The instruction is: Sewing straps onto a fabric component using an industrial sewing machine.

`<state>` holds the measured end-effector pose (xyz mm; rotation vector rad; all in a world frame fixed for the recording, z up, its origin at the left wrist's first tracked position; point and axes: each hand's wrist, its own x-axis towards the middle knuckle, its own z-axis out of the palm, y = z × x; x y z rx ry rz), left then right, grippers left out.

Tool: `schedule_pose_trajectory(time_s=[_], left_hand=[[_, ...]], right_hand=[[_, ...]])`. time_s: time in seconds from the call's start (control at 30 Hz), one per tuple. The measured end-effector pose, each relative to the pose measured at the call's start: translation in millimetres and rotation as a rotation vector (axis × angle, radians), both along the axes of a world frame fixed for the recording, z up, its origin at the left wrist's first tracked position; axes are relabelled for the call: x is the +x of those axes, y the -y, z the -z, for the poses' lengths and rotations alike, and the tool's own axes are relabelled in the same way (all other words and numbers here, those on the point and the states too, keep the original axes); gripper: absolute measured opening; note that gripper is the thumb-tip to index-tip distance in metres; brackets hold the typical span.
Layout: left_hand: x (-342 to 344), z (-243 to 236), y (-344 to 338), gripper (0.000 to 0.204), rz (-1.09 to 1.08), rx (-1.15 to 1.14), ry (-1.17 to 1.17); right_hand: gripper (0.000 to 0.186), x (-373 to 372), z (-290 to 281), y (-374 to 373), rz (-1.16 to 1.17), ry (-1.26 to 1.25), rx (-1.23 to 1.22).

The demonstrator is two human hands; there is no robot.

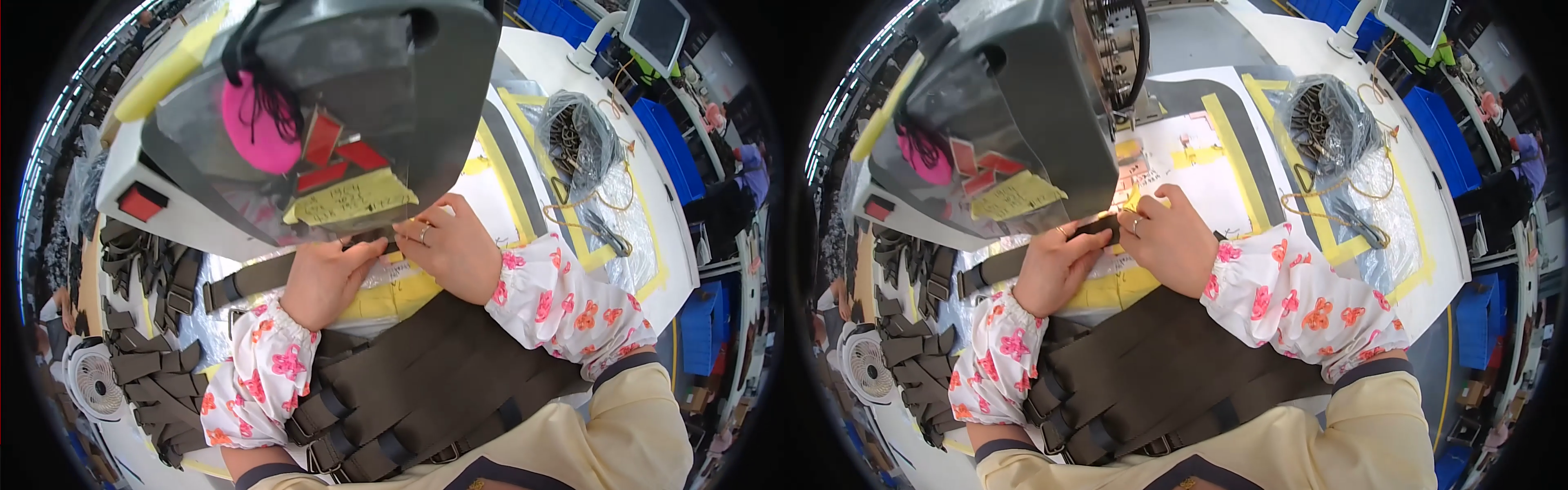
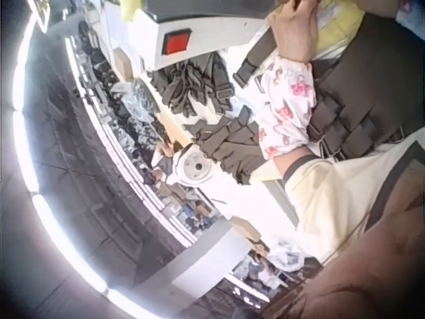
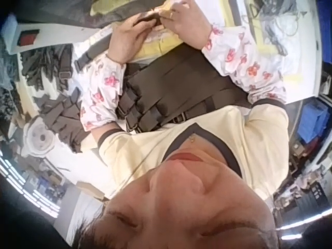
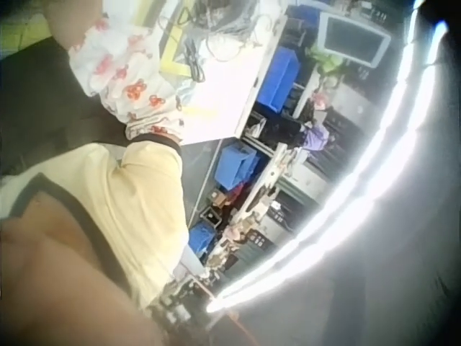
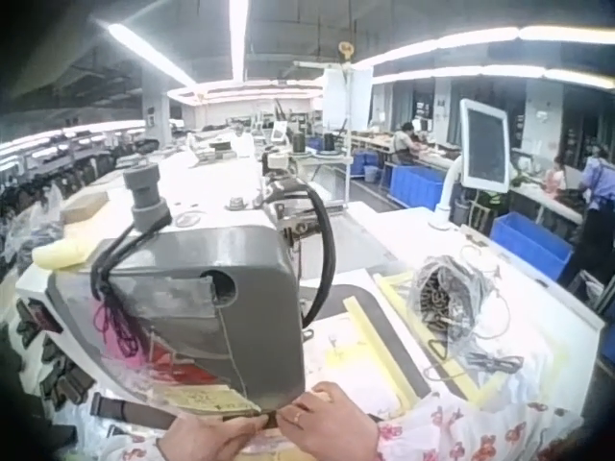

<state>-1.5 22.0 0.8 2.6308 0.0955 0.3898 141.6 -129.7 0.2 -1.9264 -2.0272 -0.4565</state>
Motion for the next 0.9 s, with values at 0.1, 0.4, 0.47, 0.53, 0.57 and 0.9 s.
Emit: schedule_pose_trajectory(time_s=[0.1, 0.4, 0.47, 0.53, 0.57, 0.9], left_hand=[[0.4, -2.8, 1.2, 0.022, -0.023, 0.078, -0.011], [3.5, 1.1, 1.8, 0.022, -0.034, 0.257, 0.071], [3.3, 1.3, 0.2, 0.021, -0.027, 0.25, 0.083], [2.2, 3.8, -1.7, 0.021, -0.027, 0.263, 0.085], [2.2, 4.5, -1.5, 0.021, -0.028, 0.262, 0.084], [6.5, 13.3, -11.0, 0.021, -0.064, 0.114, 0.104]], right_hand=[[0.018, -0.5, 0.4, -0.6, 0.013, 0.011, 0.019], [0.021, 2.1, 0.8, -1.9, 0.03, 0.004, 0.013], [0.022, 1.9, -1.6, -2.1, 0.036, 0.023, -0.02], [0.023, 2.7, -2.4, -3.1, 0.039, 0.044, -0.053], [0.014, 3.4, -1.9, -4.1, 0.031, 0.077, -0.029], [0.013, 9.3, -0.4, -10.2, 0.05, 0.084, -0.02]])
